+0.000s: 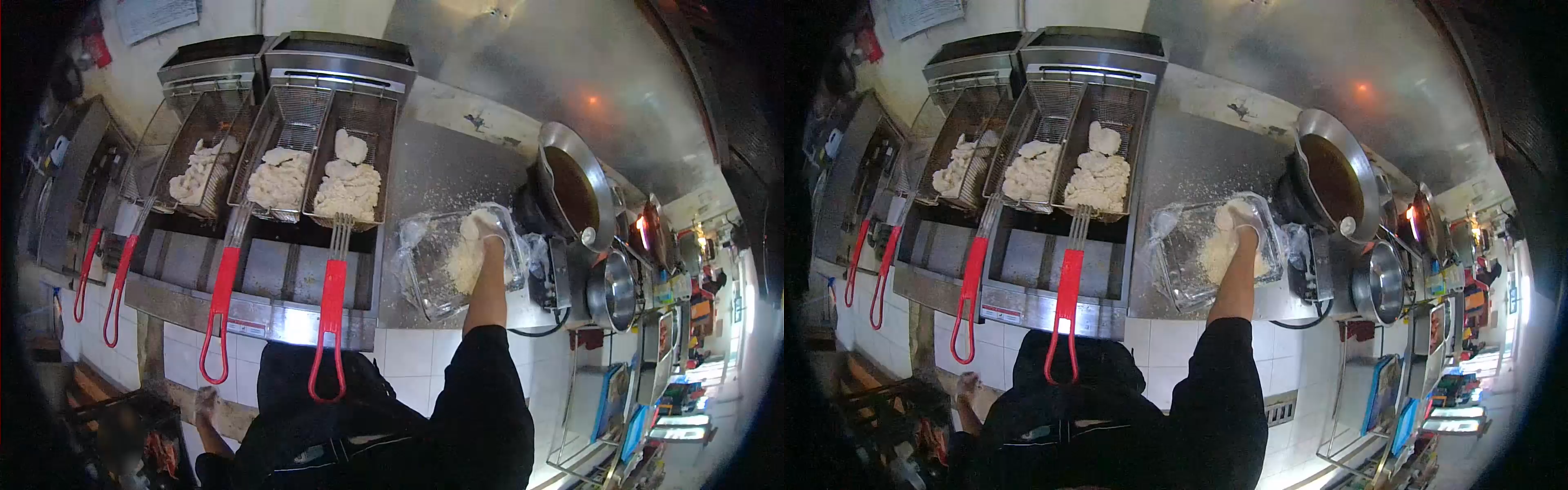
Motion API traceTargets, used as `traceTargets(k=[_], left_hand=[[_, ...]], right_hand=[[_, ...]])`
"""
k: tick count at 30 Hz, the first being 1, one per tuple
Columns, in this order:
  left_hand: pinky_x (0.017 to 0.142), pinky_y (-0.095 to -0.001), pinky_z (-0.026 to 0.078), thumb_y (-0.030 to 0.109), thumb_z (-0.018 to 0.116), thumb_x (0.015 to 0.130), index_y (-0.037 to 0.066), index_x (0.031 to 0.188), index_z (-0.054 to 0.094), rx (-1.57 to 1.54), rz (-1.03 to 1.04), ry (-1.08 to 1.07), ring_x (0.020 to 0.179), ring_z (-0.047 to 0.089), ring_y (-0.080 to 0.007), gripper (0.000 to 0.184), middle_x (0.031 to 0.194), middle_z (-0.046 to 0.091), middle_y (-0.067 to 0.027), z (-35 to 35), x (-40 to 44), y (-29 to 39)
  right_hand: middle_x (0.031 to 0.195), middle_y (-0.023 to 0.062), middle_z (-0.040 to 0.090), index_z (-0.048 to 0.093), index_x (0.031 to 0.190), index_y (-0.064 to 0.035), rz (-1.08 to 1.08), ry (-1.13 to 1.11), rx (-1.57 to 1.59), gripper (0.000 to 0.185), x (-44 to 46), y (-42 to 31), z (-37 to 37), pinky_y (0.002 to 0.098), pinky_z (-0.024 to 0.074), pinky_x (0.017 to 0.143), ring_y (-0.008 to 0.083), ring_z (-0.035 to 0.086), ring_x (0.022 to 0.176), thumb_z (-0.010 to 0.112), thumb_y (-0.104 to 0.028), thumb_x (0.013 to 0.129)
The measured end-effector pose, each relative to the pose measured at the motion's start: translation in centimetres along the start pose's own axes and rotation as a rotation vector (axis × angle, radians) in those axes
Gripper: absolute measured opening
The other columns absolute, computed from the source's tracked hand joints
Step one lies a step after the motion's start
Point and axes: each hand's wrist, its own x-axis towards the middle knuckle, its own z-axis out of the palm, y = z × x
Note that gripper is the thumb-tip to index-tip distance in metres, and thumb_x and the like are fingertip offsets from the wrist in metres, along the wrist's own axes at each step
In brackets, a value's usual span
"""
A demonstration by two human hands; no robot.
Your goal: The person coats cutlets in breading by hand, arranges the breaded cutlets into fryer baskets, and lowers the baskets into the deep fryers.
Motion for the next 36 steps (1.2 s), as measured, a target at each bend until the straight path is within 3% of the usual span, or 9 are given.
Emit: traceTargets(k=[2, 10, 13, 18, 21, 24, 27, 29, 36], left_hand=[[0.062, -0.0368, 0.05, 0.023, 0.062, 0.089, 0.013, 0.101, 0.062, -0.687, -0.182, -0.071, 0.076, 0.064, -0.0224, 0.016, 0.088, 0.065, -0.0063, -1.9, -0.2, -1.4], [0.078, -0.0435, 0.046, 0.041, 0.053, 0.096, 0.017, 0.133, 0.053, 0.113, -0.441, 0.207, 0.107, 0.057, -0.0169, 0.044, 0.117, 0.063, -0.0061, 0.5, -7.0, -1.0], [0.074, -0.0416, 0.048, 0.043, 0.051, 0.096, 0.018, 0.137, 0.05, -0.391, -0.458, 0.134, 0.1, 0.059, -0.0183, 0.048, 0.115, 0.063, -0.0077, -3.9, -6.9, -5.8], [0.064, -0.0393, 0.051, 0.041, 0.053, 0.095, 0.014, 0.128, 0.055, -0.038, -0.258, 0.08, 0.079, 0.062, -0.0227, 0.042, 0.105, 0.065, -0.0101, -6.2, -4.7, -2.9], [0.063, -0.0447, 0.05, 0.048, 0.055, 0.091, 0.012, 0.107, 0.061, -0.878, -0.474, -0.524, 0.088, 0.061, -0.0243, 0.039, 0.105, 0.064, -0.0101, -11.4, 5.0, -2.9], [0.058, -0.0329, 0.054, 0.039, 0.064, 0.091, 0.008, 0.107, 0.062, -0.13, -0.09, 0.132, 0.071, 0.065, -0.0187, 0.035, 0.088, 0.067, -0.0101, -11.2, 8.6, 0.3], [0.056, -0.0315, 0.054, 0.03, 0.066, 0.091, 0.004, 0.101, 0.062, -0.358, 0.094, 0.28, 0.067, 0.065, -0.0192, 0.028, 0.081, 0.066, -0.0091, -10.7, 10.4, 4.6], [0.053, -0.0304, 0.054, 0.024, 0.064, 0.093, 0.002, 0.1, 0.061, 0.269, 0.397, 0.316, 0.062, 0.065, -0.0176, 0.024, 0.077, 0.066, -0.0092, -10.3, 12.5, 7.1], [0.05, -0.032, 0.051, 0.03, 0.061, 0.095, 0.002, 0.082, 0.066, 0.271, 0.146, 0.278, 0.047, 0.06, -0.0167, 0.032, 0.071, 0.069, -0.0091, -6.6, 8.1, 18.7]], right_hand=[[0.109, 0.017, 0.063, 0.062, 0.118, 0.0023, 0.04, 0.067, -0.043, 0.074, 0.5, 0.2, 0.4, 0.0368, 0.0436, 0.09, 0.0294, 0.057, 0.104, 0.081, -0.05, 0.068], [0.126, 0.0225, 0.06, 0.06, 0.124, 0.0003, -0.088, 0.36, -0.194, 0.086, 4.3, 4.2, -0.8, 0.0379, 0.038, 0.106, 0.0329, 0.052, 0.124, 0.081, -0.056, 0.063], [0.122, 0.0213, 0.063, 0.061, 0.122, -0.0021, -0.364, 0.216, -0.187, 0.077, -7.2, -7.7, -10.3, 0.04, 0.0443, 0.101, 0.0323, 0.059, 0.118, 0.083, -0.047, 0.063], [0.113, 0.0175, 0.067, 0.061, 0.117, -0.001, -0.876, 0.079, 0.028, 0.062, -19.6, -26.4, -14.9, 0.0389, 0.0496, 0.091, 0.0294, 0.064, 0.104, 0.081, -0.036, 0.07], [0.111, 0.0163, 0.068, 0.062, 0.12, -0.0023, -0.897, -0.175, 0.083, 0.067, -24.0, -38.4, -10.8, 0.0375, 0.0485, 0.092, 0.0261, 0.065, 0.102, 0.083, -0.04, 0.068], [0.106, 0.0146, 0.07, 0.066, 0.115, -0.0048, -0.917, -0.264, 0.164, 0.068, -29.3, -49.5, -5.7, 0.0368, 0.0513, 0.087, 0.0248, 0.067, 0.096, 0.085, -0.045, 0.064], [0.099, 0.0113, 0.071, 0.067, 0.112, -0.0077, -0.94, -0.091, 0.056, 0.057, -30.6, -58.3, -0.4, 0.0347, 0.0541, 0.076, 0.0207, 0.067, 0.089, 0.083, -0.04, 0.068], [0.096, 0.011, 0.07, 0.066, 0.112, -0.0066, -0.782, -0.234, 0.427, 0.052, -29.3, -61.3, 2.1, 0.035, 0.0539, 0.075, 0.0212, 0.067, 0.087, 0.081, -0.035, 0.071], [0.1, 0.0143, 0.068, 0.062, 0.115, -0.0028, -0.985, 0.095, -0.055, 0.048, -35.4, -53.0, -5.1, 0.0412, 0.0499, 0.085, 0.0307, 0.065, 0.096, 0.072, -0.031, 0.078]])
